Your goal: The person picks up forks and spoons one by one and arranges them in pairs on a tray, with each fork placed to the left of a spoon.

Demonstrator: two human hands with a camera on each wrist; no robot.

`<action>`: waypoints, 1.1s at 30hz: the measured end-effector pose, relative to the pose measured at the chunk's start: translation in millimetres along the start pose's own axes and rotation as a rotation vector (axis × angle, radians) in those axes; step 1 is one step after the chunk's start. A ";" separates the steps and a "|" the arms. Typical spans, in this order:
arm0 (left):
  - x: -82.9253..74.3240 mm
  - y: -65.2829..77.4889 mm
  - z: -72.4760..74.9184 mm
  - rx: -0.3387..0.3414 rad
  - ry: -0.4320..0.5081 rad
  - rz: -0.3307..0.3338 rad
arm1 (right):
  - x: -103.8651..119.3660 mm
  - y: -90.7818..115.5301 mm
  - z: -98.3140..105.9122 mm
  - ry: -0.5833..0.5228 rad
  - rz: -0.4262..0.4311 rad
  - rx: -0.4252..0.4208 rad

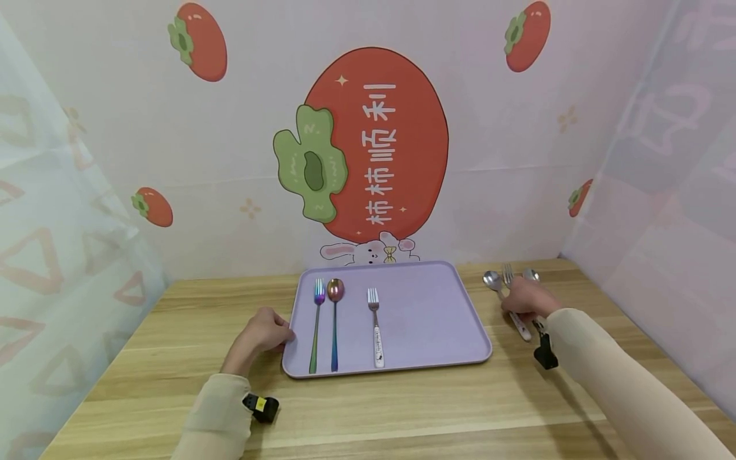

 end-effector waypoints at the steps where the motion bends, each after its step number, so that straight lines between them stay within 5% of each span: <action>1: -0.1 0.3 0.1 0.000 -0.002 0.000 | 0.6 0.1 0.4 0.002 0.009 -0.001; 24: -0.1 1.6 0.9 -0.004 -0.002 0.001 | 20.9 27.3 20.3 -0.087 0.111 -0.048; 33: -1.0 2.5 0.7 -0.007 -0.003 0.000 | 35.8 35.3 28.6 -0.042 0.140 -0.060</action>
Point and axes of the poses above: each hand's wrist, its own y-axis away from the middle knuckle, its own z-axis out of the back of the hand, x = y × z, the point moved 7 cm from there along -y, towards the middle knuckle, and after that the axes turned 12 degrees about -y, right-handed, at the moved point
